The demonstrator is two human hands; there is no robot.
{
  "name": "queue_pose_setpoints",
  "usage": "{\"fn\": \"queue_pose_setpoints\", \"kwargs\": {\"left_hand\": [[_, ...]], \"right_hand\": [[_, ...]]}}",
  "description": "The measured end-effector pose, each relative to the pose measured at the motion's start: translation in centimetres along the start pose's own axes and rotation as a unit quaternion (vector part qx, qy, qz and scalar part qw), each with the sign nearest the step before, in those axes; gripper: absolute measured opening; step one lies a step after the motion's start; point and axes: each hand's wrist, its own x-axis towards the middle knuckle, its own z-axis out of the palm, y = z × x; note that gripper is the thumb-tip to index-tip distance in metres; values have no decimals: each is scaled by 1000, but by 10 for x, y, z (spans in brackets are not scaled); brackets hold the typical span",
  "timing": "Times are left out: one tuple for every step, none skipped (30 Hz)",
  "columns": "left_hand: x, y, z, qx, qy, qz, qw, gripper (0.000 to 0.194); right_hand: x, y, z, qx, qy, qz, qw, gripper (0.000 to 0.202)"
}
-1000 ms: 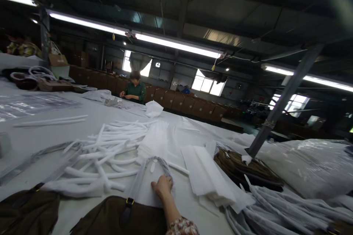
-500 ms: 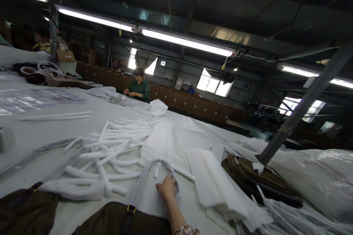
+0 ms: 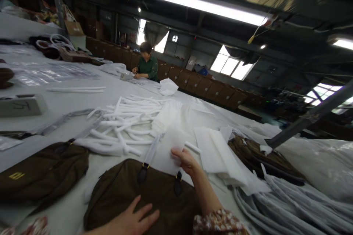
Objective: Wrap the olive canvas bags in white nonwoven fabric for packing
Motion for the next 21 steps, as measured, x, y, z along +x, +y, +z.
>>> {"fn": "queue_pose_setpoints", "kwargs": {"left_hand": [[-4, 3, -2, 6, 1, 0, 1000, 61], [-8, 6, -4, 17, 3, 0, 1000, 67], [-11, 9, -6, 30, 8, 2, 1000, 71], [-15, 12, -7, 41, 12, 6, 999, 73], [-17, 13, -8, 47, 18, 10, 999, 71], [-19, 14, -7, 51, 25, 15, 998, 68], [-20, 14, -6, 53, 34, 20, 998, 65], [-21, 14, -4, 53, 46, 22, 997, 62], [-22, 13, -1, 50, 61, 23, 997, 59], [-22, 13, 1, 45, 80, 25, 995, 56], [-23, 12, 3, 40, 99, 28, 994, 54], [-23, 12, 4, 35, 115, 33, 992, 52], [-24, 12, 4, 32, 125, 40, 991, 50], [-24, 12, 3, 30, 126, 49, 990, 51], [-24, 12, 0, 28, 117, 60, 991, 53], [-24, 12, -4, 24, 99, 69, 992, 57], [-23, 12, -8, 19, 75, 74, 994, 63], [-22, 12, -12, 11, 47, 71, 996, 70], [-21, 11, -16, 2, 16, 61, 998, 77], [-20, 10, -20, -5, -17, 47, 999, 84], [-18, 9, -23, -12, -47, 33, 998, 89]], "right_hand": [[-14, -2, 3, 9, -14, -10, 1000, 39], [-28, -4, 6, 11, -29, -20, 999, 40], [-43, -5, 10, -2, -47, -34, 998, 39], [-58, -4, 13, -30, -62, -53, 996, 37], [-73, -3, 17, -70, -73, -80, 992, 34], [-88, 1, 21, -118, -79, -115, 983, 31], [-102, 7, 25, -169, -81, -155, 970, 29], [-115, 15, 28, -215, -78, -196, 954, 30], [-128, 25, 31, -248, -75, -229, 938, 35], [-139, 37, 34, -276, -72, -254, 924, 42], [-148, 49, 36, -297, -68, -268, 914, 48], [-156, 62, 37, -312, -57, -274, 908, 54], [-162, 73, 39, -320, -43, -275, 906, 59], [-167, 84, 39, -324, -27, -276, 905, 63], [-170, 91, 39, -324, -11, -279, 904, 65], [-173, 97, 38, -320, -1, -285, 903, 64], [-175, 99, 37, -311, 7, -290, 905, 60], [-177, 98, 36, -297, 16, -290, 910, 53], [-178, 95, 35, -278, 29, -284, 917, 45], [-179, 90, 34, -258, 44, -274, 925, 39], [-180, 84, 34, -243, 59, -264, 932, 36]]}}
